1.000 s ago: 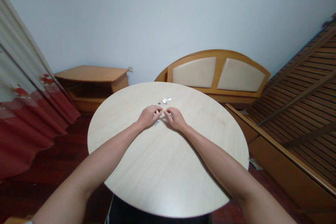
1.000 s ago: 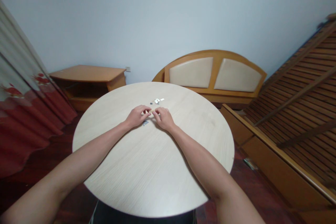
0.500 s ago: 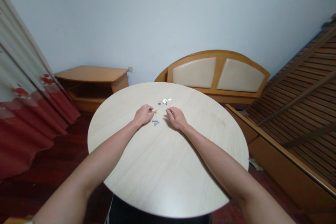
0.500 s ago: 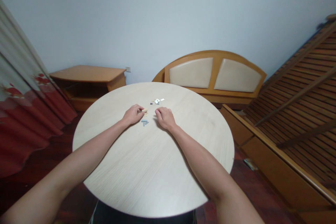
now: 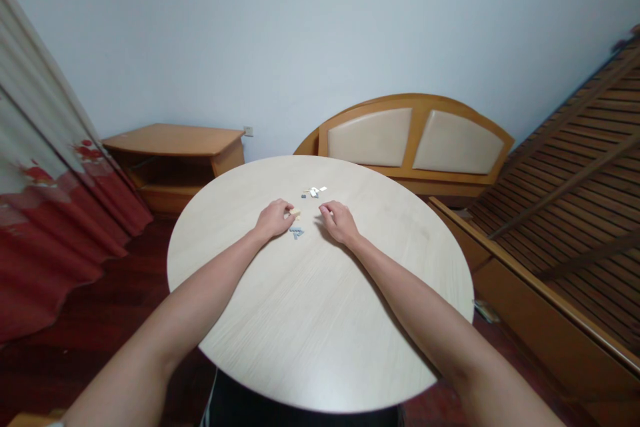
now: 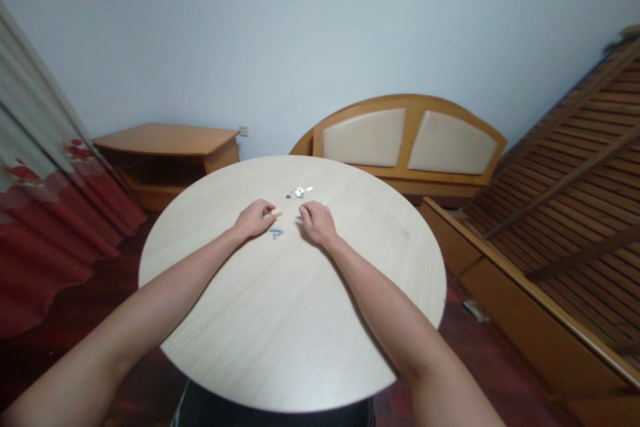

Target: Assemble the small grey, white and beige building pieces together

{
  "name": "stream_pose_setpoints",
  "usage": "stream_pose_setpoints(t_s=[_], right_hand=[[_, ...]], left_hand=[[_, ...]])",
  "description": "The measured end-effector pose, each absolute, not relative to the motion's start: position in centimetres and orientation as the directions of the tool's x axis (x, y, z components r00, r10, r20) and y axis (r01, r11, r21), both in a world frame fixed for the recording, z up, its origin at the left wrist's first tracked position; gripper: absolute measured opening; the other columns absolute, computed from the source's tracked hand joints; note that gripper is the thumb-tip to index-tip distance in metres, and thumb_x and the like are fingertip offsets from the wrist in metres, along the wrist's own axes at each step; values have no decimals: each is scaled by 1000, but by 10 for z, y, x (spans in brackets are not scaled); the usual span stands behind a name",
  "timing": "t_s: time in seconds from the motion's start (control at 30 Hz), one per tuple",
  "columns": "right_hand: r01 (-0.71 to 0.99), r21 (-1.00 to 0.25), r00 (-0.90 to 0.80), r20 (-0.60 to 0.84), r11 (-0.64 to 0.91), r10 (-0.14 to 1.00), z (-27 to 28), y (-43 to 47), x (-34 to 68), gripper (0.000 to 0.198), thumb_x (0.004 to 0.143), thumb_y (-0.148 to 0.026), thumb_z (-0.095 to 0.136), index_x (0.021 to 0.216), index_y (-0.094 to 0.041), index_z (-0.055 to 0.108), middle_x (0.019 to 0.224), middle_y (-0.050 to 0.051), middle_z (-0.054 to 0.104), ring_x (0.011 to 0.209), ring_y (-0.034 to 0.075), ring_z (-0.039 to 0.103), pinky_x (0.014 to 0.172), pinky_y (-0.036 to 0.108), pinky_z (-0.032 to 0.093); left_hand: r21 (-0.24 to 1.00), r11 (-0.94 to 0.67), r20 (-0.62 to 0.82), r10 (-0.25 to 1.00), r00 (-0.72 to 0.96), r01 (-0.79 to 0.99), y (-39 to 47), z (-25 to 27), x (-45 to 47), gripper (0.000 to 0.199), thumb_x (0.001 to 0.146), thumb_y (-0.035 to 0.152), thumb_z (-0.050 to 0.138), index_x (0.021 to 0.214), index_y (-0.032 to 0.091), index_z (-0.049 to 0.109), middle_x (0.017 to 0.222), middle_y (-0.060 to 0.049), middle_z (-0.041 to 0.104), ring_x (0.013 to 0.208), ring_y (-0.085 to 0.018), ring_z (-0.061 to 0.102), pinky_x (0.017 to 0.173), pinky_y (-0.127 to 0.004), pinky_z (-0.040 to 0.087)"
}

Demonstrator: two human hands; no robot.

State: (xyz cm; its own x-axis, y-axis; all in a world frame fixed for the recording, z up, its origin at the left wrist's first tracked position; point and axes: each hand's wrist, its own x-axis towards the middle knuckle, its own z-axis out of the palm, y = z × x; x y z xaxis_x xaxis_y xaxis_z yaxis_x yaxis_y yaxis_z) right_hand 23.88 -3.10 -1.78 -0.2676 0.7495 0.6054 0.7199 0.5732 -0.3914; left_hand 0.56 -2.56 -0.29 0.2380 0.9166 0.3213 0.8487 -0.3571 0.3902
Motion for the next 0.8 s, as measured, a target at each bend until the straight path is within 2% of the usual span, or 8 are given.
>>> stream_pose_setpoints(t_s=[0.17, 0.3, 0.43, 0.6, 0.67, 0.8], right_hand=[[693, -507, -148, 597, 513, 789, -34, -7, 258, 39, 103, -36, 37, 110, -17, 70, 112, 12, 73, 106, 23, 65, 97, 37, 47], [747, -567, -96, 427, 348, 899, -40, 26, 275, 42, 100, -28, 36, 126, -14, 66, 130, 15, 68, 122, 24, 61, 107, 39, 45], [859, -409, -209, 271, 309, 940, -31, 58, 277, 49, 94, -18, 41, 141, -18, 57, 147, 11, 58, 134, 24, 52, 113, 42, 39], [950, -163, -246, 139, 267, 959, -15, 76, 263, 66, 87, -17, 51, 152, -23, 44, 164, 7, 36, 139, 34, 42, 110, 50, 41], [948, -92, -294, 110, 305, 949, -11, 75, 260, 65, 86, -16, 52, 150, -23, 47, 162, 8, 39, 134, 35, 45, 105, 50, 44], [960, -35, -272, 122, 278, 955, -5, 63, 257, 47, 91, -16, 47, 136, -23, 59, 139, 12, 62, 123, 32, 52, 97, 44, 48]], left_hand=[[416, -367, 336, 912, 234, 832, -26, -2, 6, 28, 90, 32, 61, 110, 16, 71, 117, -11, 71, 110, -27, 64, 95, -37, 51], [440, -370, 346, 911, 226, 818, -27, 0, 7, 26, 94, 30, 55, 108, 17, 72, 116, -11, 72, 111, -27, 64, 95, -37, 51], [457, -370, 352, 910, 218, 809, -29, 3, 8, 29, 98, 30, 48, 106, 17, 72, 114, -11, 72, 109, -27, 64, 95, -38, 51], [464, -361, 336, 917, 217, 809, -31, 7, 5, 33, 100, 31, 43, 107, 16, 72, 114, -12, 72, 107, -26, 65, 96, -38, 50], [461, -357, 328, 919, 218, 813, -29, 6, 4, 33, 101, 30, 43, 107, 16, 72, 114, -12, 71, 108, -25, 64, 97, -38, 50], [457, -354, 333, 919, 212, 816, -24, 3, 2, 34, 101, 31, 42, 106, 16, 72, 115, -11, 71, 108, -25, 64, 97, -37, 49]])
